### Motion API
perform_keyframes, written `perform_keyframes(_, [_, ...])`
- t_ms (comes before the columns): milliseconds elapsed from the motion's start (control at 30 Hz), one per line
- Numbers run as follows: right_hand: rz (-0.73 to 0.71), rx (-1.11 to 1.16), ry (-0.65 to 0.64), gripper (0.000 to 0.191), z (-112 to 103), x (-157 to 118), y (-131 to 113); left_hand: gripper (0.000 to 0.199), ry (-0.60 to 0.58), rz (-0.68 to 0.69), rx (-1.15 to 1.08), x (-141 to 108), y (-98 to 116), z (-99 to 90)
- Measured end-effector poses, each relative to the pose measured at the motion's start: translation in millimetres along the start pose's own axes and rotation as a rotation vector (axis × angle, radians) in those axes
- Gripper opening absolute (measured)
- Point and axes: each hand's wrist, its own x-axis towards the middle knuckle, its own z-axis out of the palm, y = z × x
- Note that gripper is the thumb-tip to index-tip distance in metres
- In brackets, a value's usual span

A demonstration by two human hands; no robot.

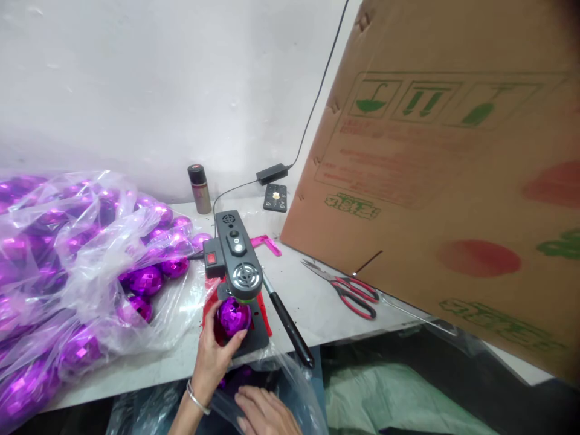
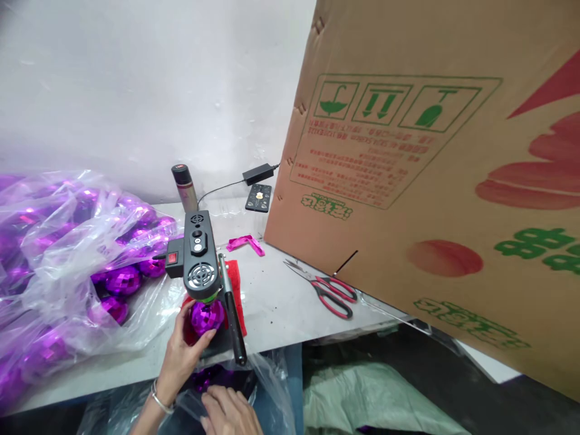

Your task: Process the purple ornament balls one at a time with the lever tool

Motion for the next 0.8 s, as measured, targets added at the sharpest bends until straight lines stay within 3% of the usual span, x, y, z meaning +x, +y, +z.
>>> perform_keyframes(233, [0.027, -0.024, 0.032, 0.029, -6, 4, -11, 0.068, 0.010, 0.216, 0.148, -10, -3, 10.1])
perform_keyframes(433, [0.041, -0.030, -0.002, 0.032, 3, -12, -4, 0.080, -0.028, 0.111, 0.149, 1, 5, 3.8])
perform_keyframes(600, [0.025, -0.051, 0.003, 0.033, 3, -13, -4, 0.074, -0.064, 0.089, 0.123, 13, 8, 11.2])
perform_keyframes(700, [0.023, -0.059, 0.030, 0.028, -8, -3, -9, 0.080, -0.085, 0.053, 0.088, 15, 1, 20.9])
perform_keyframes(800, [-0.006, -0.031, 0.057, 0.024, -37, 14, -8, 0.089, -0.074, 0.016, 0.077, 13, -7, 27.2])
